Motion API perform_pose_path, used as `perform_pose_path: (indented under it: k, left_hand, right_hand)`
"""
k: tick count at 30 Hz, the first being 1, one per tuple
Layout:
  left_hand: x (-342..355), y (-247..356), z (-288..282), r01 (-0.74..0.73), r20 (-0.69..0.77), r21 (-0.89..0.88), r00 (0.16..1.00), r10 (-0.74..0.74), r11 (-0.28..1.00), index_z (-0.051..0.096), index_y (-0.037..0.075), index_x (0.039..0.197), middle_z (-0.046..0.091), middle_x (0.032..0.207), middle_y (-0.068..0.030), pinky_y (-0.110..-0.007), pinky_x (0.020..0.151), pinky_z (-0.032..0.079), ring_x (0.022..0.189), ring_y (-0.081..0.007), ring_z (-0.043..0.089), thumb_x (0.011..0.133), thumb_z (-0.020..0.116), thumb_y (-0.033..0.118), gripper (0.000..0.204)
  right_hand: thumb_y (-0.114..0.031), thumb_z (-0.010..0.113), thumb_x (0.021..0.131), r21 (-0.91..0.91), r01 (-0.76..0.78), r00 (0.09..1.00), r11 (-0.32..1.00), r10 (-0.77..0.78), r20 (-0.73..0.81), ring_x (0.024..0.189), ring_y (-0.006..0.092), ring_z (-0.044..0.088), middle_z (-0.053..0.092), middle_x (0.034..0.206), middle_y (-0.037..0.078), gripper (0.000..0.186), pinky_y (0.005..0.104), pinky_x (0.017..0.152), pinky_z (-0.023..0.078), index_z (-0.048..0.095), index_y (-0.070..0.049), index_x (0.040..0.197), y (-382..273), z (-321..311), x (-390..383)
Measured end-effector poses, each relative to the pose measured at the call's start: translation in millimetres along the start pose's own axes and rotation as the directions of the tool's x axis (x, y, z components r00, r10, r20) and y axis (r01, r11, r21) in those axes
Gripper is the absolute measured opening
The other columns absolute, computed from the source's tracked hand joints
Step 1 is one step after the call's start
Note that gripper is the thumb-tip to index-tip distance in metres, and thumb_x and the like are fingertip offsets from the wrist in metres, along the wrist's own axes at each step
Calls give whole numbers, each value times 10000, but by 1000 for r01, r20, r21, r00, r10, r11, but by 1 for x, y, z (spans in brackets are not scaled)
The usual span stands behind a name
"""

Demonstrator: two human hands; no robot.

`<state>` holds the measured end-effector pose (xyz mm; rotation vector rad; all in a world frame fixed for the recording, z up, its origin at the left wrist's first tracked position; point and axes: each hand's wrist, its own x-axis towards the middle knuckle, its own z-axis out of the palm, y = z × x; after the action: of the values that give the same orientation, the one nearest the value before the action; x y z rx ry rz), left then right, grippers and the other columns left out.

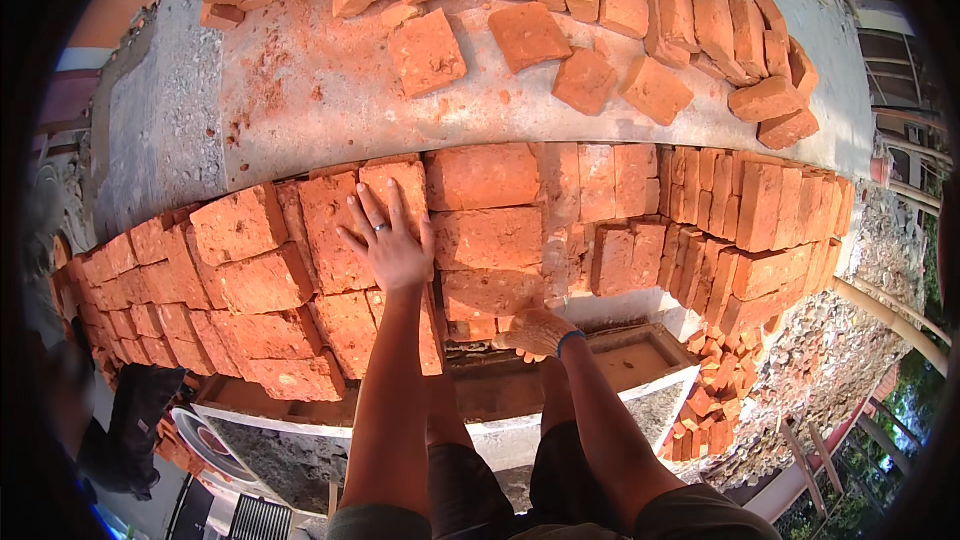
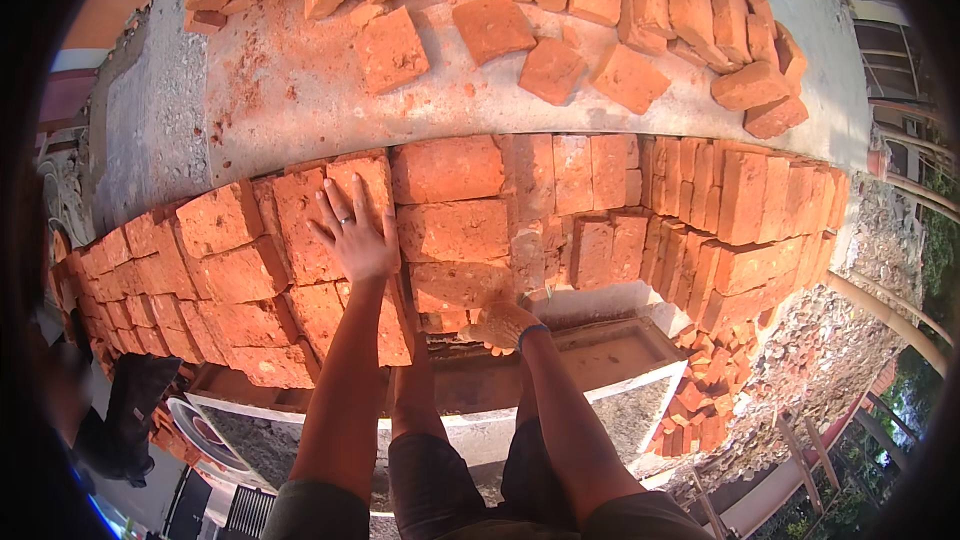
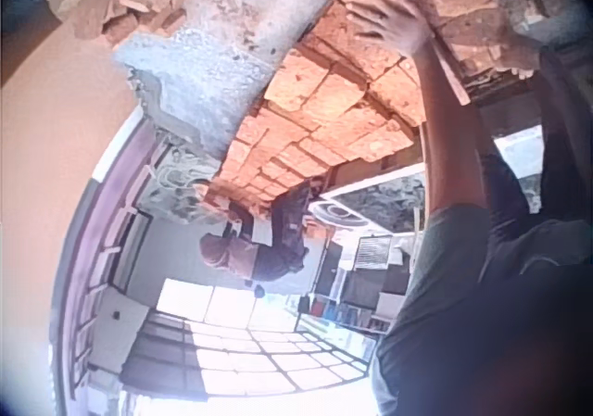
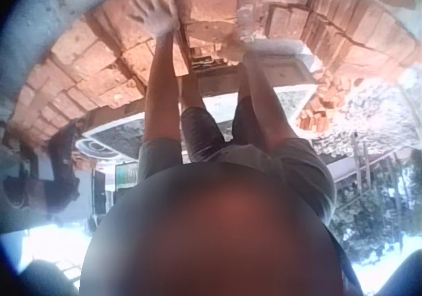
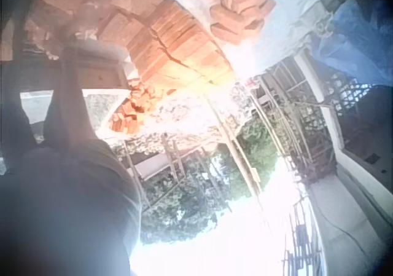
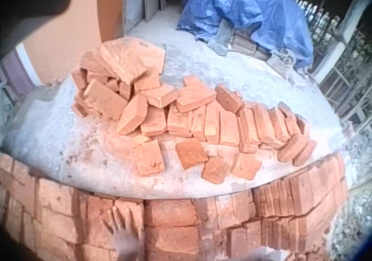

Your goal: The person places red bricks onto a curved wall, tapping each brick into position with a gloved hand. The person repeatedly picks up bricks, aligns them, and secures them in the wall structure.

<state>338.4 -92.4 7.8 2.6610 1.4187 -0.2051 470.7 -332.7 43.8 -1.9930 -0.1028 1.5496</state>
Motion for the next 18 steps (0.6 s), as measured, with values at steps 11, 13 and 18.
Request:
perform_pose_path:
  k: [11,13,18]
  left_hand:
    - [-2,-3,11,-20,-94,66,995,26,998,217,230,1720,48,1790,-188,-666,1280,-8,1652,-392,22,1063,364,558,749]
    - [-1,-4,13,-32,-121,70,992,40,997,224,233,1719,64,1790,-182,-655,1285,-3,1653,-386,36,1061,356,555,744]
    - [2,-2,7,-41,-153,53,987,48,998,257,229,1711,92,1788,-176,-654,1286,-6,1652,-388,49,1059,350,574,743]
  right_hand:
    - [-607,804,831,-895,-256,841,365,-372,-392,1534,401,353,366,1630,265,1168,547,1229,366,248,-2,1661,-178,-321,143]
    - [-655,784,823,-905,-154,772,395,-523,-360,1528,403,370,360,1633,285,1186,579,1234,344,263,10,1655,-168,-317,148]
    - [-606,735,917,-246,242,643,939,-345,-684,1438,377,435,397,1586,256,991,462,1167,438,373,53,1563,-177,-392,148]
